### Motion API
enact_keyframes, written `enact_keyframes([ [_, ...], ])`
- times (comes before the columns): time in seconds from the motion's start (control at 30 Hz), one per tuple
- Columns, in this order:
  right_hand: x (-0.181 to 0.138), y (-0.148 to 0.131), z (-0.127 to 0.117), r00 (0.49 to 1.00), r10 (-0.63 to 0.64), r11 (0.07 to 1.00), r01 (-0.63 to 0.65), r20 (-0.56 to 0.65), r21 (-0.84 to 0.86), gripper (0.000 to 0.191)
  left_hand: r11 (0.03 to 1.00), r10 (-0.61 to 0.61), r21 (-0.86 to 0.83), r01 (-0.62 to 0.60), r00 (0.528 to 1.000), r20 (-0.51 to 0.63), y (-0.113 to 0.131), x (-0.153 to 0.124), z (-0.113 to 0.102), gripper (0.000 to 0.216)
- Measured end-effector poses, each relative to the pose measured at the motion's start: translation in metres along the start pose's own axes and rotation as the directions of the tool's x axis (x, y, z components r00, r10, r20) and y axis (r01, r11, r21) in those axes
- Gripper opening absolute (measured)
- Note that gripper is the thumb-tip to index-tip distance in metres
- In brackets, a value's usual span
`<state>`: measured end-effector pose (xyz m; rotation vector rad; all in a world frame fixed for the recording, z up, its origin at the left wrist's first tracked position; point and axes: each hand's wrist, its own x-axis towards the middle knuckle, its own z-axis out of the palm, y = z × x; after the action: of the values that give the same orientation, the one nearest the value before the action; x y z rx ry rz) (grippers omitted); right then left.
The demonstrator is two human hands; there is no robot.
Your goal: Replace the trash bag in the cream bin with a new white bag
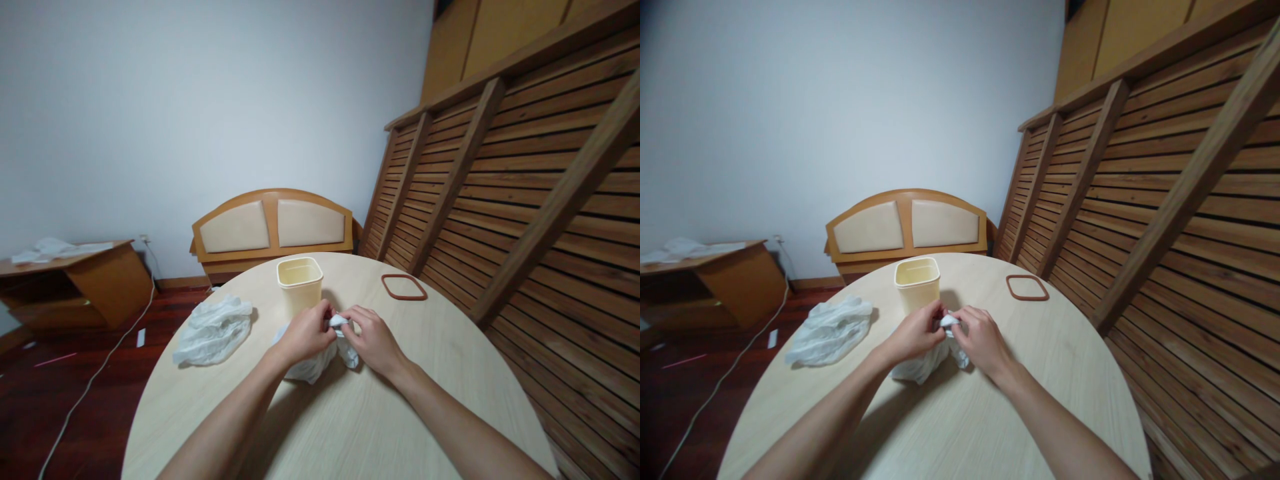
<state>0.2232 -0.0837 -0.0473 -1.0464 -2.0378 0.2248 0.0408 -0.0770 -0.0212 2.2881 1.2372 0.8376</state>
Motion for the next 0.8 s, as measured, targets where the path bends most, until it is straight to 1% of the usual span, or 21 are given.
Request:
enact_keyframes([
  [0.07, 0.0, 0.002, 0.001, 1.0, 0.017, 1.0, -0.017, -0.004, 0.014, 0.014, 0.998, 0.019, -0.058, -0.019, 1.0, -0.002, -0.001, 0.001, 0.0, 0.018],
  [0.13, 0.0, 0.003, 0.001, 0.999, 0.035, 0.998, -0.035, -0.011, 0.044, 0.013, 0.997, 0.026, -0.079, -0.026, 1.0, 0.009, -0.002, 0.001, -0.001, 0.014],
  [0.23, 0.0, 0.002, 0.002, 0.998, 0.051, 0.995, -0.049, -0.02, 0.092, 0.013, 0.999, 0.006, -0.043, -0.005, 1.0, 0.023, -0.002, 0.002, -0.002, 0.013],
  [0.33, 0.001, 0.0, 0.004, 0.999, 0.049, 0.991, -0.047, -0.013, 0.122, 0.013, 1.0, -0.017, -0.006, 0.017, 1.0, 0.001, -0.001, 0.002, -0.002, 0.014],
  [0.43, 0.0, -0.001, 0.005, 0.998, 0.064, 0.989, -0.064, 0.007, 0.13, 0.012, 0.999, -0.04, -0.027, 0.039, 0.999, -0.011, 0.0, 0.002, -0.001, 0.012],
  [0.63, -0.001, 0.001, 0.006, 0.989, 0.137, 0.981, -0.143, 0.048, 0.134, 0.013, 0.979, -0.027, -0.203, 0.025, 1.0, -0.009, -0.008, 0.005, 0.003, 0.014],
  [0.73, 0.0, 0.002, 0.006, 0.985, 0.164, 0.963, -0.171, 0.052, 0.207, 0.019, 0.944, -0.012, -0.329, 0.012, 1.0, 0.004, -0.012, 0.007, 0.006, 0.016],
  [0.8, 0.0, 0.002, 0.006, 0.985, 0.17, 0.948, -0.174, 0.036, 0.268, 0.018, 0.907, -0.009, -0.422, 0.015, 1.0, 0.015, -0.012, 0.007, 0.006, 0.016],
])
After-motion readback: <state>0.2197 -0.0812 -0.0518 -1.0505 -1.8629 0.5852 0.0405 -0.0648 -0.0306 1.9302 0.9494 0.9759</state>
